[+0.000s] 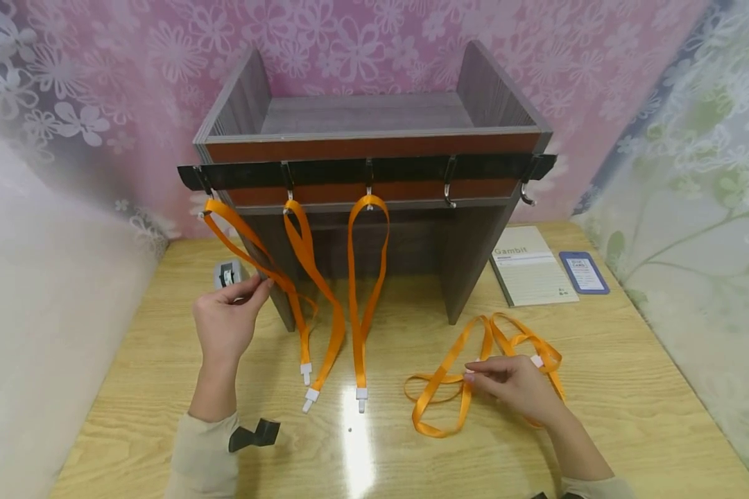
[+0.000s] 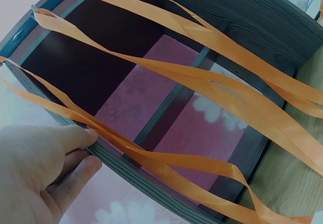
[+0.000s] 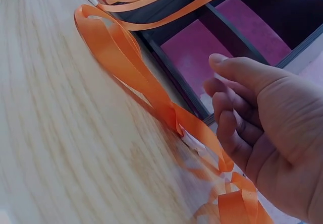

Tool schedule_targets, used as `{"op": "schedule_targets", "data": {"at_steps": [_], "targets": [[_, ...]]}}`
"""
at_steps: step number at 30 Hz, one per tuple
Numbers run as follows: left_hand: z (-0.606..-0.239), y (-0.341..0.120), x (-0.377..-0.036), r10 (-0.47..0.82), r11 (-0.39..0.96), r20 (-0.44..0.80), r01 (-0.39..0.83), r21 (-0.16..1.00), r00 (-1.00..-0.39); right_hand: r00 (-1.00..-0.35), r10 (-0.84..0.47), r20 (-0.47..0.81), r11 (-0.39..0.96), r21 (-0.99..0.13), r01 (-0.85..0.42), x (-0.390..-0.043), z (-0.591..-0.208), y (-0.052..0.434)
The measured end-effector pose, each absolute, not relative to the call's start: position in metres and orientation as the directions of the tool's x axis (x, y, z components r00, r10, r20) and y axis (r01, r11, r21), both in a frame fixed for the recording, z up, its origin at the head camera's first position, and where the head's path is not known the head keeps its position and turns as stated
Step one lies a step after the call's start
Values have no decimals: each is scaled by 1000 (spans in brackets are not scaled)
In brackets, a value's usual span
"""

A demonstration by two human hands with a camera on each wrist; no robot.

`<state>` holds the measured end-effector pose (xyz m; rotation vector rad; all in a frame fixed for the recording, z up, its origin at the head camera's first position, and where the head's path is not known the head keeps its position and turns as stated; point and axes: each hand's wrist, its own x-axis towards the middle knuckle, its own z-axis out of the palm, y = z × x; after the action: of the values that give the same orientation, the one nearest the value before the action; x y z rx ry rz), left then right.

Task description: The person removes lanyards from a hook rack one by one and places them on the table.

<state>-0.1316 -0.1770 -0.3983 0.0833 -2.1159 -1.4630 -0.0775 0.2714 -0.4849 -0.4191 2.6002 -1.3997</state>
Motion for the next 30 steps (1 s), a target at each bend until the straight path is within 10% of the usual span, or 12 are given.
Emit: {"op": "schedule_targets", "data": {"at_steps": [30], "targets": [[-400, -177, -129, -359, 395, 393, 244, 886, -847, -913, -361, 192, 321, -893, -315, -87, -463, 260]]}}
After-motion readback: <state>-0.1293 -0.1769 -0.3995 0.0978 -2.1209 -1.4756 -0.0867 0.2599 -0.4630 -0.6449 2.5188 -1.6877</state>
